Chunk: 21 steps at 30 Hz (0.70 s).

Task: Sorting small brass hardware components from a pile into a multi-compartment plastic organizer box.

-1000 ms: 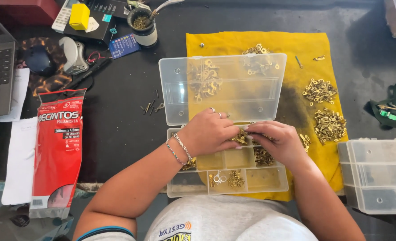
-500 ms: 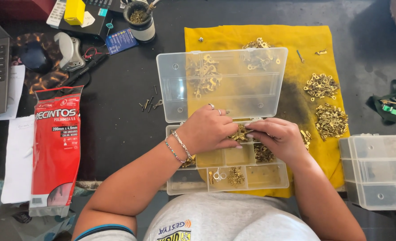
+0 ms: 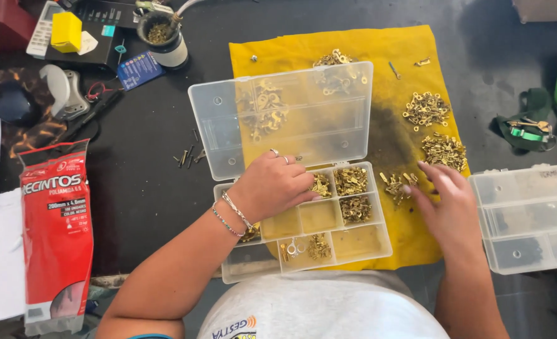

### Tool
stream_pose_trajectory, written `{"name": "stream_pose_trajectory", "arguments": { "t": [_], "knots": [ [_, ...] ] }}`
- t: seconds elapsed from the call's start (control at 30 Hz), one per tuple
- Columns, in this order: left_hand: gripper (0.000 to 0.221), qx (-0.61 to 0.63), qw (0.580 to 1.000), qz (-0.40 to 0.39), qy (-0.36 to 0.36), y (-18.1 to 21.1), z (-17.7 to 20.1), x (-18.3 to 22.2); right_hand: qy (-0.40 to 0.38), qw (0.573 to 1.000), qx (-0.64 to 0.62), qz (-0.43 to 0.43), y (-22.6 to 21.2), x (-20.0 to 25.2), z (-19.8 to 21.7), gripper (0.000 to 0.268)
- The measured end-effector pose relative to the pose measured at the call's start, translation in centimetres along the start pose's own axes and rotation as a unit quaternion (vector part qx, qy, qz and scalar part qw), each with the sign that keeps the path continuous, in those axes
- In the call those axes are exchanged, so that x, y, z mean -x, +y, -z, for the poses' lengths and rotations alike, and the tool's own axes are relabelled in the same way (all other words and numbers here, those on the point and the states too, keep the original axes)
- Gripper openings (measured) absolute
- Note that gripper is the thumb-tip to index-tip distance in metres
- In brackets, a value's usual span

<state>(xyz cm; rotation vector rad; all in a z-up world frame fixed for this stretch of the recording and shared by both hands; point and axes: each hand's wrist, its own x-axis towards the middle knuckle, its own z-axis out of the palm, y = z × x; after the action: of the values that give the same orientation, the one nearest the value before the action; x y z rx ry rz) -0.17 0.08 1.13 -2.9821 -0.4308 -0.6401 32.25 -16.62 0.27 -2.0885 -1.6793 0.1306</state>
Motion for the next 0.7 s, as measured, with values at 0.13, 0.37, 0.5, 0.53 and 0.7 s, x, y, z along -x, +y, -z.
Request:
{"name": "stream_pose_trajectory", "arguments": {
  "t": [0.13, 0.37, 0.5, 0.53, 0.7],
  "knots": [
    [0.042, 0.021, 1.000, 0.003, 0.001, -0.2, -0.2, 0.0, 0.005, 0.998, 0.047, -0.031, 0.1, 2.2, -0.5, 0.051],
    [0.033, 0.022, 0.999, 0.011, 0.037, -0.2, -1.4, 0.5, 0.138, 0.978, 0.144, 0.063, 1.9, 2.3, -2.9, 0.022],
    [0.028, 0.007, 0.998, 0.025, 0.065, -0.1, -2.3, 1.1, 0.170, 0.973, 0.142, 0.066, 2.8, 2.0, -3.8, 0.016],
    [0.028, 0.006, 0.998, 0.026, 0.065, -0.1, -2.3, 1.2, 0.169, 0.973, 0.141, 0.067, 2.8, 1.9, -3.9, 0.016],
    [0.028, 0.000, 0.997, 0.026, 0.070, 0.1, -2.2, 1.1, 0.141, 0.989, 0.011, 0.031, 2.8, 1.8, -3.6, 0.015]
  ]
}}
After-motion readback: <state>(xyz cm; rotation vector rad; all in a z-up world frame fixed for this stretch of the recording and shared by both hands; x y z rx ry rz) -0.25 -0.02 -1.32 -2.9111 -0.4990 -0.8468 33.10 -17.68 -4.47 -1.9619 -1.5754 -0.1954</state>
